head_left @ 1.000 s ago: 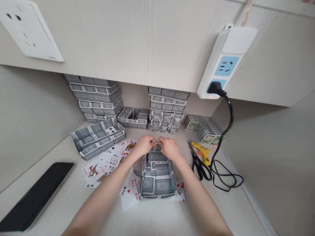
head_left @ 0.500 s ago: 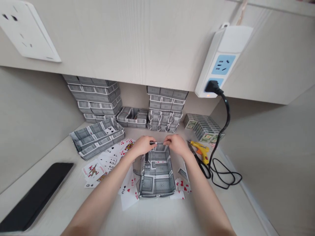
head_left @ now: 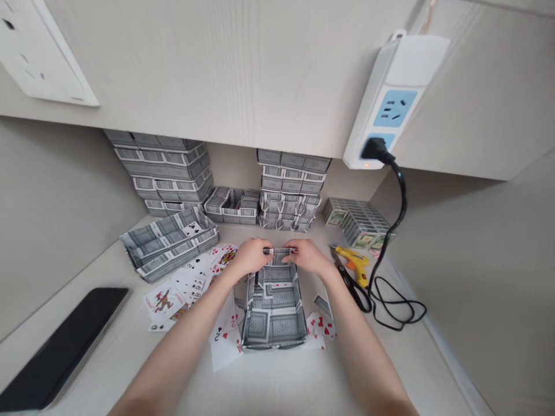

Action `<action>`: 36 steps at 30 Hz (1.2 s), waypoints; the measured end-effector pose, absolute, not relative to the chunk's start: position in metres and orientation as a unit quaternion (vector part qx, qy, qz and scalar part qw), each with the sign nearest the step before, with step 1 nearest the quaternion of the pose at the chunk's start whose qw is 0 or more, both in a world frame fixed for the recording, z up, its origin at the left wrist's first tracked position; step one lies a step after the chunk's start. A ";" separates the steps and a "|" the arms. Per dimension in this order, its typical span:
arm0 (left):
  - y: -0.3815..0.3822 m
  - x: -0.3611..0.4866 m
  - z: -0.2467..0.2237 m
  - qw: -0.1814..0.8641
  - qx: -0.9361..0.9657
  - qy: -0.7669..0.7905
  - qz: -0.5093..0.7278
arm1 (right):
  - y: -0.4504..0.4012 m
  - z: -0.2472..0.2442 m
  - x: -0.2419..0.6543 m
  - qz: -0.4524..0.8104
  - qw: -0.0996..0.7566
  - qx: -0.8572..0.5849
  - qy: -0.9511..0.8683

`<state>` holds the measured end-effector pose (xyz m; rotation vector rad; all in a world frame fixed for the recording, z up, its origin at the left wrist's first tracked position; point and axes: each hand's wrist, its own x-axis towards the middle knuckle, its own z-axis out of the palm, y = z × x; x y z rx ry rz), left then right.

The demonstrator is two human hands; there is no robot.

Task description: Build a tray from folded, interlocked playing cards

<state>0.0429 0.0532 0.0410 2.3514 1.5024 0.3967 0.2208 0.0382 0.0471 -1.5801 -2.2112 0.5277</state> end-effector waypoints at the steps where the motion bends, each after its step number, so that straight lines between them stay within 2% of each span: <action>1: 0.054 0.043 0.040 0.165 0.823 0.525 0.142 | 0.038 0.046 0.219 0.170 0.165 -0.575 -0.783; 6: 0.058 0.040 0.038 0.167 0.827 0.516 0.149 | 0.038 0.039 0.205 0.069 0.124 -0.643 -0.752; 12: 0.057 0.040 0.038 0.133 0.834 0.525 0.102 | 0.042 0.033 0.215 0.174 0.212 -0.602 -0.750; 15: 0.056 0.042 0.036 0.111 0.835 0.528 0.106 | 0.045 0.031 0.220 0.216 0.216 -0.629 -0.715; 24: 0.053 0.041 0.038 0.102 0.836 0.529 0.107 | 0.047 0.025 0.209 0.158 0.216 -0.673 -0.689; 31: 0.047 0.045 0.044 0.134 0.867 0.399 0.266 | 0.045 0.030 0.212 0.132 0.229 -0.687 -0.677; 36: 0.052 0.047 0.037 0.186 0.833 0.404 0.330 | 0.046 0.032 0.214 0.157 0.281 -0.685 -0.654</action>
